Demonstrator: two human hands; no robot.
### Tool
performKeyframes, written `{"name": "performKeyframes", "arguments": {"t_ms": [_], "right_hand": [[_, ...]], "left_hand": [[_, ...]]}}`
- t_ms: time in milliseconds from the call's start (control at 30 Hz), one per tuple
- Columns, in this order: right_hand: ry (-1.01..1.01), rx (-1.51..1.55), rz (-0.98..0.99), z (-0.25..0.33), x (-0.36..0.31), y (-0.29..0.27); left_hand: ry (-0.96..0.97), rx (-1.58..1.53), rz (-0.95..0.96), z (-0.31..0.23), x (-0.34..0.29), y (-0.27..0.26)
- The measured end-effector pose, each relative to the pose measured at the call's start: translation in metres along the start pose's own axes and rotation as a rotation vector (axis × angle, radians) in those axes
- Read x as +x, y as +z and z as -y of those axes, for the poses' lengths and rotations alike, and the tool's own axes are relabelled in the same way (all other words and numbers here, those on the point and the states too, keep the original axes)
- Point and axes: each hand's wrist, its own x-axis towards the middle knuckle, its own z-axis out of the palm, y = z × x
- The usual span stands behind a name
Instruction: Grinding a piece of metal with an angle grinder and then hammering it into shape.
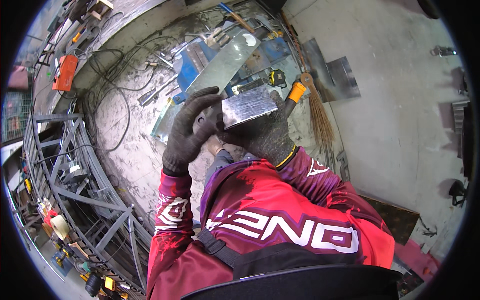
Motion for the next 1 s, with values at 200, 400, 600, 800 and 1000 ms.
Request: {"name": "performKeyframes", "arguments": {"t_ms": [200,400,600,800,1000], "right_hand": [[0.181,0.702,-0.018,-0.013,0.008,-0.009],[0.121,0.851,-0.022,-0.019,0.011,-0.013],[0.198,0.738,-0.061,-0.018,0.007,-0.016],[0.262,0.603,0.014,-0.019,0.001,-0.027],[0.139,0.001,-0.267,-0.032,-0.004,-0.056]], "left_hand": [[0.174,0.397,-0.101,0.000,-0.008,0.029],[0.121,0.322,-0.184,0.016,-0.010,0.037],[0.237,0.373,-0.206,0.022,-0.008,0.039],[0.237,0.386,-0.237,0.020,-0.008,0.034],[0.330,0.554,-0.115,0.031,-0.008,0.043]]}}
